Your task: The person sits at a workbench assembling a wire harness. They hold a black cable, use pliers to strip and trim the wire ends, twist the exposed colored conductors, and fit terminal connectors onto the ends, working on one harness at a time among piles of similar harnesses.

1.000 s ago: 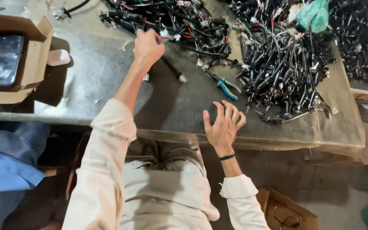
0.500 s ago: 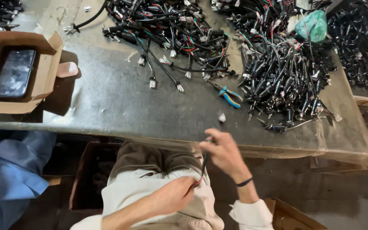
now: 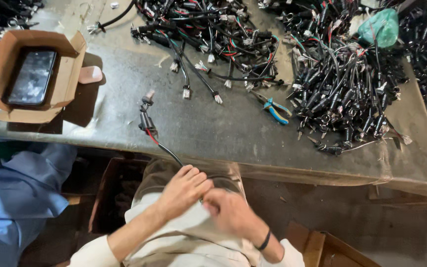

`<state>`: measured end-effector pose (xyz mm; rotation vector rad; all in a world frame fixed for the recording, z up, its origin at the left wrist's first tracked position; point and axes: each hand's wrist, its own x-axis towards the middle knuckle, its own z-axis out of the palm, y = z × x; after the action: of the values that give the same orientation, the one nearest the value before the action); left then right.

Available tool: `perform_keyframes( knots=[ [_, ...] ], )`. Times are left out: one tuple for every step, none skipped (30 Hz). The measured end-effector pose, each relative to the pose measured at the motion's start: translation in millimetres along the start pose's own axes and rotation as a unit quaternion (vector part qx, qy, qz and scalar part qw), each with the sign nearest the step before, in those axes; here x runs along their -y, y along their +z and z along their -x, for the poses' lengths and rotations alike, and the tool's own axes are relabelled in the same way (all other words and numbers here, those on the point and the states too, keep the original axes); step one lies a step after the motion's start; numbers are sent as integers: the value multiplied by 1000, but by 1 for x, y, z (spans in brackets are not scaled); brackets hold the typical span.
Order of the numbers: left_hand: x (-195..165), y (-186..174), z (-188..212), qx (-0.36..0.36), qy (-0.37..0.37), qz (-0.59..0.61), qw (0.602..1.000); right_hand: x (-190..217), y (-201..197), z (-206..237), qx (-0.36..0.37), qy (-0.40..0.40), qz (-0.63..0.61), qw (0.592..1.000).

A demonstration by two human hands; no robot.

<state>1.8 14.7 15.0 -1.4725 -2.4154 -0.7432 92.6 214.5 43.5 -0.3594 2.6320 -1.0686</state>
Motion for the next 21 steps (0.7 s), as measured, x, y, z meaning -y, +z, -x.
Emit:
perform_keyframes(
  knots=[
    [10,5,3,-28,17,-10,999,4,5,5,51,-14,-13,998],
    [19,9,6,-55,33,-20,998,6,8,9,26,-49,-36,998],
    [24,11,9,-85,46,-29,995,7,8,13,5,-83,-57,995],
    [24,13,11,-91,1,-3,996,7,7,16,-16,-118,-77,990],
    [20,14,11,-96,-39,21,994,6,5,16,-57,-108,-98,988],
    [14,15,10,-103,-74,43,991,4,3,16,-103,-100,-118,983],
    [4,15,10,-120,-30,48,991,2,2,14,-149,-92,-139,975],
    [-7,14,9,-134,13,55,989,0,2,14,-158,-82,-127,976],
    [-14,12,9,-147,52,64,986,-1,3,14,-164,-70,-115,977],
    [-17,9,7,-110,-21,124,986,-2,5,15,-166,-58,-103,979],
    [-14,5,6,-74,-95,184,976,-3,6,18,-173,-50,-130,975],
    [-8,-1,7,-37,-169,240,955,-3,8,23,-178,-44,-157,970],
    [7,-10,8,-107,-106,37,988,-3,9,28,-183,-37,-185,965],
    [26,-20,10,-169,-37,-168,971,-4,8,33,-194,-53,-201,959],
    [40,-29,14,-100,-102,-221,965,-5,5,38,-209,-70,-217,951],
    [52,-37,16,-33,-162,-272,948,-6,1,41,-229,-88,-231,942],
    [60,-44,19,-50,-126,-255,957,-7,-6,43,-240,-94,-199,945],
    [66,-51,20,-67,-90,-236,965,-9,-14,44,-251,-98,-166,949],
    [67,-56,21,-81,-54,-216,972,-9,-21,44,-262,-101,-134,950],
    [65,-59,20,-56,-92,-161,981,-9,-29,46,-308,-121,-137,934],
    [58,-61,18,-34,-136,-106,984,-8,-38,47,-348,-144,-138,916]
  ],
)
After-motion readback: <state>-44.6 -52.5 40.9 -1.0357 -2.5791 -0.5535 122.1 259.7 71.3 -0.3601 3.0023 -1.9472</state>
